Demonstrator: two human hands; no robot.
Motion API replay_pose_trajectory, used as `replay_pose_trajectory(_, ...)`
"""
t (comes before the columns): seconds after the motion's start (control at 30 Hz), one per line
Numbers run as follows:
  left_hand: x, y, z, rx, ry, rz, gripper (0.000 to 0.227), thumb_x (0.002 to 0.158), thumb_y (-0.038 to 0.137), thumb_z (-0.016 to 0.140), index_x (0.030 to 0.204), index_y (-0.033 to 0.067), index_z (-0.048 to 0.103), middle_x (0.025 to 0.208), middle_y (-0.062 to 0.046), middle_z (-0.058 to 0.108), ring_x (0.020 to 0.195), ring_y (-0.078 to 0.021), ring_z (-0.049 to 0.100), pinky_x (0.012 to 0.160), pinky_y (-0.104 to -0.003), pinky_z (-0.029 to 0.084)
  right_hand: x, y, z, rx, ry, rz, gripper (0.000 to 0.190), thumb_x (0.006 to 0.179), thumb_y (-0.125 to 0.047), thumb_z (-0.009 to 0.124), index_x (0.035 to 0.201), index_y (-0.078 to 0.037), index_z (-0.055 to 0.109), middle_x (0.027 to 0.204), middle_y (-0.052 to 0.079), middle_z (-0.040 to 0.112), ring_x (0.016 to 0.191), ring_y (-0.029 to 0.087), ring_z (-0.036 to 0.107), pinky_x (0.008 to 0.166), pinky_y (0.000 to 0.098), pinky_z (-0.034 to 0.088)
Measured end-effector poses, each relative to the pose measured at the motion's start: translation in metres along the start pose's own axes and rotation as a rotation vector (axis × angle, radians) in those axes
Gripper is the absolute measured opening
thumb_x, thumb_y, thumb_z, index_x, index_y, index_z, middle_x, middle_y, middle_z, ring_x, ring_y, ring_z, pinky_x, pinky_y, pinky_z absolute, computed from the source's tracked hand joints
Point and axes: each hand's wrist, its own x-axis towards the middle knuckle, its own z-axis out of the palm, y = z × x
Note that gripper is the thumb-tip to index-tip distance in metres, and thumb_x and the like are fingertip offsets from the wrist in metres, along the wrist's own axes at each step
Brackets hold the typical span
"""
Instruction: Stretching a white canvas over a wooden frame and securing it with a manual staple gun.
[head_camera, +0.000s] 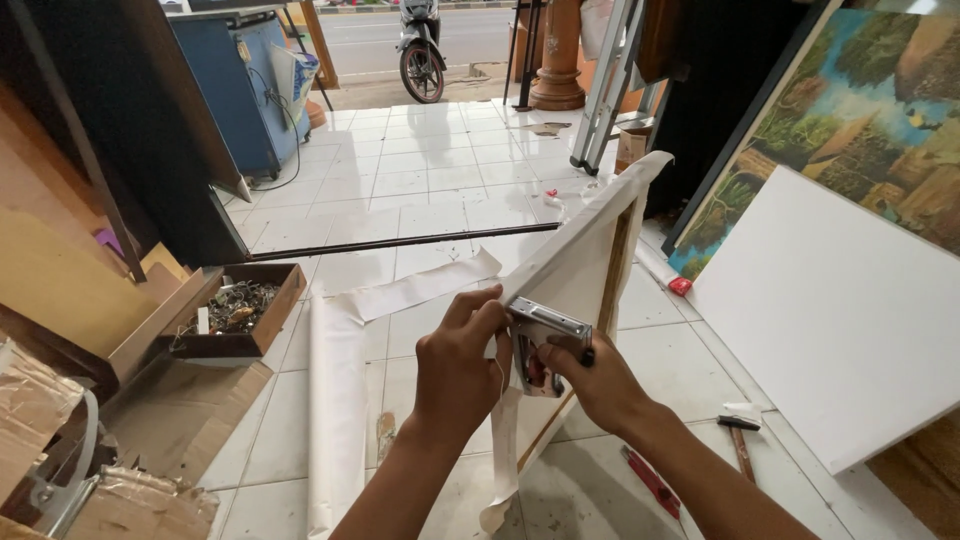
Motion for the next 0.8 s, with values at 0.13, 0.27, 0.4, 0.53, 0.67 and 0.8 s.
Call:
replay_pose_trajectory(0.13, -0.002, 0.001, 0.004, 0.012, 0.009, 0.004, 0.015, 0.091, -0.002, 0.080, 0.092, 0.0109, 0.072, 0.116, -0.013, 0.081, 0.099, -0.0439, 0.084, 0.083, -0.055, 0.072, 0.001, 0.020, 0.011, 0.019, 0.073, -0.034, 0.055, 0.090, -0.058, 0.079, 0.093, -0.004, 0.084, 0.087, 0.016, 0.077, 0.090, 0.027, 0.072, 0.091, 0.0468, 0.057)
replay_pose_trajectory(0.27, -0.003, 0.000, 0.007, 0.029, 0.013, 0.030, 0.014, 0.091, 0.002, 0.081, 0.096, 0.0116, 0.072, 0.117, -0.012, 0.080, 0.095, -0.0425, 0.084, 0.077, -0.051, 0.073, 0.018, 0.053, 0.026, 0.313, 0.138, -0.236, 0.043, 0.105, -0.049, 0.071, 0.089, -0.010, 0.074, 0.070, 0.008, 0.072, 0.069, 0.020, 0.068, 0.077, 0.0407, 0.059)
replay_pose_trajectory(0.4, -0.007, -0.004, 0.012, -0.069, 0.128, -0.087, 0.034, 0.096, 0.007, 0.079, 0.126, 0.0103, 0.065, 0.119, -0.013, 0.076, 0.097, -0.0464, 0.082, 0.076, -0.051, 0.072, 0.025, 0.060, 0.018, 0.428, 0.066, -0.216, 0.047, 0.105, -0.054, 0.073, 0.087, -0.011, 0.071, 0.061, 0.010, 0.069, 0.062, 0.020, 0.070, 0.068, 0.0366, 0.057)
replay_pose_trajectory(0.53, -0.010, -0.006, 0.026, -0.089, 0.092, -0.223, 0.087, 0.088, 0.018, 0.090, 0.160, 0.0026, 0.042, 0.123, -0.015, 0.072, 0.098, -0.0283, 0.080, 0.075, -0.041, 0.066, -0.006, 0.041, 0.004, 0.693, 0.145, 0.084, 0.035, 0.101, -0.032, 0.068, 0.103, 0.003, 0.073, 0.078, 0.013, 0.067, 0.072, 0.023, 0.063, 0.072, 0.0365, 0.053)
replay_pose_trajectory(0.67, 0.000, -0.005, 0.027, 0.017, 0.130, -0.104, 0.052, 0.085, 0.002, 0.089, 0.134, 0.0092, 0.072, 0.107, -0.007, 0.079, 0.085, -0.0245, 0.074, 0.077, -0.039, 0.061, -0.014, 0.031, -0.026, 0.597, 0.142, 0.213, 0.055, 0.093, -0.009, 0.057, 0.145, 0.004, 0.069, 0.123, 0.019, 0.076, 0.113, 0.029, 0.070, 0.090, 0.0413, 0.051)
replay_pose_trajectory(0.8, -0.003, -0.024, 0.025, 0.057, 0.082, 0.016, 0.053, 0.088, 0.005, 0.089, 0.138, 0.0118, 0.070, 0.112, -0.007, 0.082, 0.092, -0.0244, 0.077, 0.082, -0.041, 0.064, -0.009, 0.057, -0.063, -0.017, 0.116, 0.295, 0.054, 0.090, -0.012, 0.060, 0.143, -0.009, 0.070, 0.136, 0.010, 0.084, 0.129, 0.026, 0.075, 0.116, 0.0427, 0.054)
